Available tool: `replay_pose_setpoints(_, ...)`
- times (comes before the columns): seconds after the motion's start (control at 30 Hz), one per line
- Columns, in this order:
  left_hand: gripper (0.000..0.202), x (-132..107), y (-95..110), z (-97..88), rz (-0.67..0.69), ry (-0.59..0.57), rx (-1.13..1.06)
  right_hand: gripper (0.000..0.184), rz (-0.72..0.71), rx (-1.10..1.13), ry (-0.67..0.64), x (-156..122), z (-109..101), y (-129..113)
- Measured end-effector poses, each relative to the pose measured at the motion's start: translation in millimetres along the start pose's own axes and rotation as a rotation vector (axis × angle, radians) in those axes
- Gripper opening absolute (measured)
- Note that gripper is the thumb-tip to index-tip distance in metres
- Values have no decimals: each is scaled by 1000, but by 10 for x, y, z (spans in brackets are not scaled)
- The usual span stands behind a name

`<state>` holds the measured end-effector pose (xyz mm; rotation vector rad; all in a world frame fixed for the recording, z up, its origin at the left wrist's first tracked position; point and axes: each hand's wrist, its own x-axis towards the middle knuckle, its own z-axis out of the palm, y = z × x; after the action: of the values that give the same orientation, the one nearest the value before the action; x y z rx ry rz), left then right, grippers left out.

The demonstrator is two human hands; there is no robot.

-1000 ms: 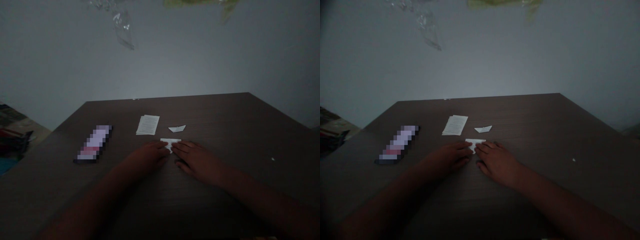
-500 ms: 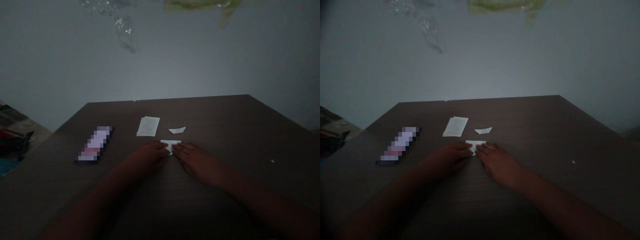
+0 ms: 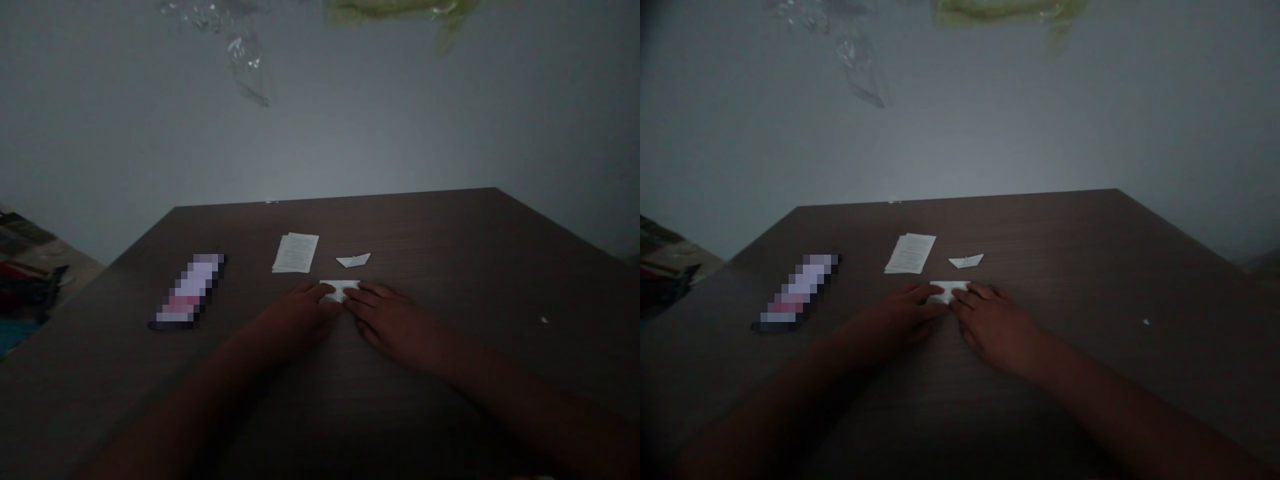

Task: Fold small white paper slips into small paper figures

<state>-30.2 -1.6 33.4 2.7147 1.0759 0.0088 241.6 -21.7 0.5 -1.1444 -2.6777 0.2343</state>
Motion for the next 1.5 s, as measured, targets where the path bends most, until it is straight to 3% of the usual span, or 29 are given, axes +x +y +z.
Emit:
replay_pose_setpoints(0.23,41,1,15,-61,-5,-52,32,46,12,-61,-21,6,-57,-23)
replay_pose_setpoints(0.6,42,13,-12,27,50,-7,70,47,1,-48,23,-10,26,16)
replay_pose_setpoints(0.8,45,8,60,-32,-14,-40,90,50,19,-69,1,-3,9,-21)
replay_pose_setpoints(1.0,47,20,101,-64,-46,-95,57,47,141,-167,-60,33,-154,-19)
replay_pose_setpoints(1.13,47,21,52,-18,-27,-57,67,41,260,-205,-67,71,-223,73)
replay_pose_setpoints(1.3,48,3,-10,47,-22,-25,56,39,258,-247,-4,96,-191,160)
replay_pose_setpoints(1.5,52,-30,-5,26,-2,10,25,38,168,-132,93,112,-132,138)
